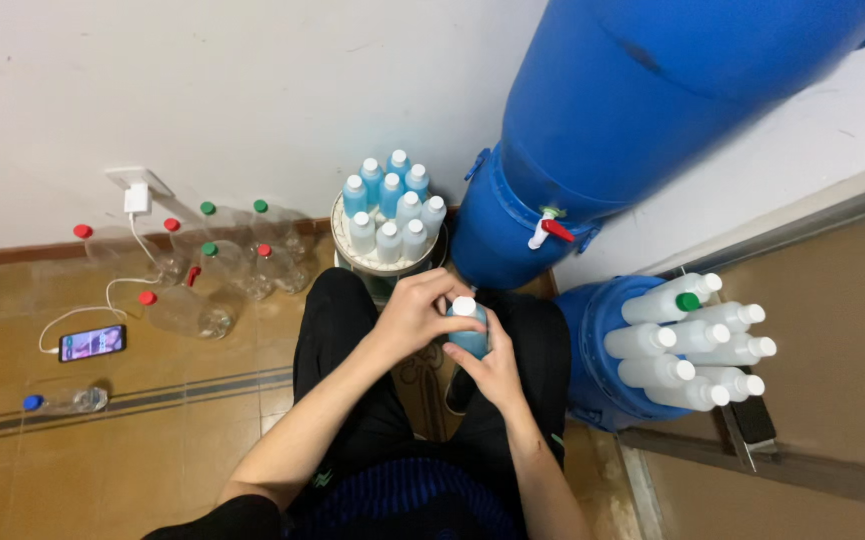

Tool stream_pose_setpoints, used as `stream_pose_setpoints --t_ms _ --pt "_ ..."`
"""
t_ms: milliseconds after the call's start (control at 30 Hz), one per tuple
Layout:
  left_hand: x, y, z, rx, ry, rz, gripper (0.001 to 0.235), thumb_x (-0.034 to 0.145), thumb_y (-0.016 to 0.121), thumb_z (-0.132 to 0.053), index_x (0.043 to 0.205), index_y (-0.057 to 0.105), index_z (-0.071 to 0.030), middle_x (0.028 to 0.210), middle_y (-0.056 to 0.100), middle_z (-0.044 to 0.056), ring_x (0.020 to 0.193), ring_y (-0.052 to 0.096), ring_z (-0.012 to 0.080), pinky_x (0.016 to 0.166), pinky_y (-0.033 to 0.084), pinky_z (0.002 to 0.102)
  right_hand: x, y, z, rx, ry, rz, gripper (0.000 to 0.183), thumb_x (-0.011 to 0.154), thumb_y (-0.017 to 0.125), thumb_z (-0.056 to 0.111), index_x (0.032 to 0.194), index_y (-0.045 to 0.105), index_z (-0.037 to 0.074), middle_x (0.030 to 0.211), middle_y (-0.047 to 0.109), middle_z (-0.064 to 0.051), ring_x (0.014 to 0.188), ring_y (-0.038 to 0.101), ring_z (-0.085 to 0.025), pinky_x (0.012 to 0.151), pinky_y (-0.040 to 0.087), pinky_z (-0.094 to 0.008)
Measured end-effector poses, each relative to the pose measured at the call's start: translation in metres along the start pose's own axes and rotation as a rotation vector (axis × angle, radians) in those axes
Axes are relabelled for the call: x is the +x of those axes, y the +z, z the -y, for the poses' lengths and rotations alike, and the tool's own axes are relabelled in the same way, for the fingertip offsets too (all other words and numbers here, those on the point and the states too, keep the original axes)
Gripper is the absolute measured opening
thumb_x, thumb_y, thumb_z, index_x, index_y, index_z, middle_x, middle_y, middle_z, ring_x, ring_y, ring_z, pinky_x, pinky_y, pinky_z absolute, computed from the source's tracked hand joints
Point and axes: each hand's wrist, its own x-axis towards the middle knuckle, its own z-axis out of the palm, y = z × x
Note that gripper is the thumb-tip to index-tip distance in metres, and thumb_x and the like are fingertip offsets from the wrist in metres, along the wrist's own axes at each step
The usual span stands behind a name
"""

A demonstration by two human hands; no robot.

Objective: The person sits on the floor and repeatedly pours liquid from small plastic bottles into a large blue barrel. After each pour, the person caps the bottle and places it into a bucket filled with other bottles.

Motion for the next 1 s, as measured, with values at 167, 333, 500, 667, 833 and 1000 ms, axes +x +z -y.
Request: stream_pose_setpoints --t_ms 167,333,500,667,833,1000 --pt "0.005 0.026 -0.021 0.179 0.073 0.073 0.070 0.077 0.078 -0.064 0.111 0.046 -0.012 0.112 0.042 0.012 0.108 0.047 0.0340 0.092 0.042 0.045 -0.017 -0.004 -0.013 0.003 -0.069 -0.029 0.069 0.086 0.082 0.018 0.144 0.048 0.003 0.131 0.062 -0.016 0.124 0.058 -0.028 0.109 0.041 -0.055" --pt "-0.006 0.028 -0.031 -0.196 0.037 0.445 0.052 0.108 0.044 -0.032 0.151 0.043 -0.003 0.161 0.032 0.029 0.151 0.022 0.0501 0.120 0.023 0.064 -0.018 -0.012 -0.033 0.129 -0.123 -0.049 0.059 0.092 0.071 0.012 0.144 0.043 0.003 0.126 0.055 -0.015 0.125 0.049 -0.025 0.108 0.043 -0.056" --pt "0.003 0.008 -0.063 0.169 0.076 0.463 0.033 0.098 0.052 0.002 0.123 0.071 -0.009 0.126 0.068 0.019 0.116 0.066 0.0426 0.097 0.055 0.051 -0.025 -0.015 -0.006 0.105 -0.080 -0.058 0.081 0.090 0.076 0.024 0.156 0.033 0.005 0.142 0.055 -0.015 0.131 0.050 -0.023 0.111 0.041 -0.052" --pt "0.014 0.015 -0.064 0.716 0.272 0.271 0.035 0.100 0.053 -0.046 0.103 0.064 -0.014 0.094 0.055 0.007 0.089 0.053 0.0274 0.076 0.046 0.040 -0.024 -0.014 0.017 0.060 -0.026 -0.085 0.063 0.088 0.080 0.027 0.140 0.050 0.009 0.125 0.062 -0.011 0.123 0.057 -0.026 0.108 0.042 -0.053" --pt "0.045 0.027 -0.035 0.884 0.310 -0.039 0.047 0.098 0.054 -0.057 0.086 0.056 -0.012 0.075 0.052 0.008 0.077 0.056 0.0286 0.066 0.045 0.041 -0.011 -0.014 0.023 -0.011 0.073 -0.159 0.069 0.086 0.082 0.035 0.142 0.051 0.009 0.126 0.061 -0.014 0.122 0.057 -0.029 0.105 0.043 -0.052" --pt "0.114 0.020 -0.061 0.650 0.376 -0.167 0.047 0.100 0.053 -0.059 0.091 0.054 -0.013 0.066 0.058 0.010 0.066 0.061 0.0286 0.063 0.047 0.038 0.004 -0.029 0.033 0.159 0.009 -0.197 0.055 0.084 0.085 0.019 0.128 0.055 0.003 0.123 0.071 -0.018 0.120 0.066 -0.029 0.108 0.047 -0.048"
